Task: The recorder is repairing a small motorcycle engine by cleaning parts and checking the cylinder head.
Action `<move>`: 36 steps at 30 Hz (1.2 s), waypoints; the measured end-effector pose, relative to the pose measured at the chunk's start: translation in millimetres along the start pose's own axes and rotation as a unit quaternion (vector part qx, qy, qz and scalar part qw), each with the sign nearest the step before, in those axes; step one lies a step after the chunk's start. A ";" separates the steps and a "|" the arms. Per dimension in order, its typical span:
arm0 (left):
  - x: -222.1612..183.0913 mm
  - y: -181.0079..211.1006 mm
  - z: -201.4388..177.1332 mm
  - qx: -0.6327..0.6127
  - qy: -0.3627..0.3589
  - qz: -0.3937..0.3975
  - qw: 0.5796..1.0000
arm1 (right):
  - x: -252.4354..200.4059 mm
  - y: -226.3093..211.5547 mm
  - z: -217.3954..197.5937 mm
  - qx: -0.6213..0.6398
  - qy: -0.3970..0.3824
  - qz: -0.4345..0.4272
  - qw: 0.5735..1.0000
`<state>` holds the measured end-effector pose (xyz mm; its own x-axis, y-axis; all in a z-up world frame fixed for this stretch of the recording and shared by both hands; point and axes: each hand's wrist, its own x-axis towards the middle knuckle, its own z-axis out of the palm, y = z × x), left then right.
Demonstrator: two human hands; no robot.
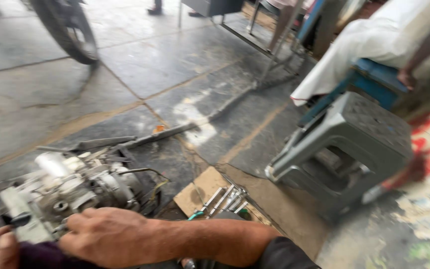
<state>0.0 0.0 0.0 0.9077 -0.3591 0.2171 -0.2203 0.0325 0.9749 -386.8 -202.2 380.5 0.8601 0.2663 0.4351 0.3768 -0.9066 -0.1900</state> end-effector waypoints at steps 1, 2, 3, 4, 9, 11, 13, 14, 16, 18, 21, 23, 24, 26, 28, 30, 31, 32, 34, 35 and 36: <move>-12.3 67.7 40.0 0.008 0.019 -0.004 1.000 | 0.5 2.9 1.3 0.005 0.000 -0.014 1.000; -56.7 140.7 72.9 0.018 0.034 -0.012 0.999 | -1.1 3.3 2.7 -0.012 0.016 0.011 1.000; -119.7 219.9 90.2 0.027 0.049 -0.020 0.998 | -2.9 4.0 4.1 -0.029 0.032 0.037 0.998; -127.0 246.1 97.5 0.031 0.060 -0.020 0.998 | -0.5 3.1 1.4 -0.023 0.031 0.026 0.999; -145.0 320.9 124.3 -0.186 0.027 -0.149 0.971 | 0.9 0.1 1.1 -0.081 0.030 0.026 0.996; -151.0 330.6 130.5 -0.217 0.016 -0.162 0.963 | 1.9 -0.8 2.2 -0.076 0.024 0.018 0.997; -155.2 335.9 134.6 -0.248 0.001 -0.176 0.953 | 1.6 -1.8 1.5 -0.071 0.017 0.012 0.997; -157.0 337.4 135.1 -0.259 -0.007 -0.181 0.949 | 1.5 -2.7 -0.7 -0.041 0.033 0.007 0.999; -160.5 328.3 134.2 -0.273 -0.012 -0.184 0.944 | 0.6 -3.3 -4.1 -0.012 0.049 -0.002 0.999; -162.7 306.3 131.7 -0.284 -0.012 -0.185 0.941 | -0.7 -2.6 -6.2 0.030 0.084 0.019 0.996; -175.2 282.6 135.1 -0.279 0.030 -0.158 0.947 | 8.8 -8.8 -20.9 0.004 -0.022 0.144 0.989; -174.6 279.3 141.4 -0.265 0.070 -0.128 0.953 | 5.8 2.5 -7.1 -0.020 -0.066 0.142 0.987; -176.5 276.8 142.5 -0.248 0.107 -0.100 0.958 | 4.0 7.0 1.7 -0.042 -0.109 0.143 0.983; -177.3 302.9 145.1 -0.239 0.134 -0.077 0.959 | 2.1 6.1 1.0 -0.049 -0.044 0.089 0.994; -178.5 327.2 147.5 -0.227 0.163 -0.053 0.959 | 2.4 3.0 -3.6 -0.053 0.023 0.034 0.998; -177.7 350.6 152.1 -0.227 0.160 -0.043 0.960 | 4.5 -0.6 -14.2 -0.065 0.026 -0.003 0.998; -178.1 353.9 153.6 -0.223 0.166 -0.044 0.960 | 7.8 -3.5 -16.7 -0.059 0.025 -0.007 0.998; -179.4 356.2 156.5 -0.221 0.157 -0.048 0.961 | 9.4 -6.1 -19.0 -0.027 0.008 0.046 0.999; -180.8 361.4 160.9 -0.214 0.153 -0.056 0.963 | 10.0 -5.1 -16.9 0.012 -0.012 0.097 0.995; -181.0 364.3 162.5 -0.215 0.142 -0.065 0.964 | 8.8 -1.7 -12.4 -0.034 -0.024 0.103 0.994; -182.9 366.6 165.1 -0.215 0.128 -0.076 0.965 | 5.0 0.7 -7.7 -0.081 -0.034 0.112 0.990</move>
<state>-305.8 -76.4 309.5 0.9885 -0.1496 0.0223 0.0402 0.4019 0.9148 -384.9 -204.0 389.3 0.9393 0.0694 0.3360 0.1189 -0.9845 -0.1290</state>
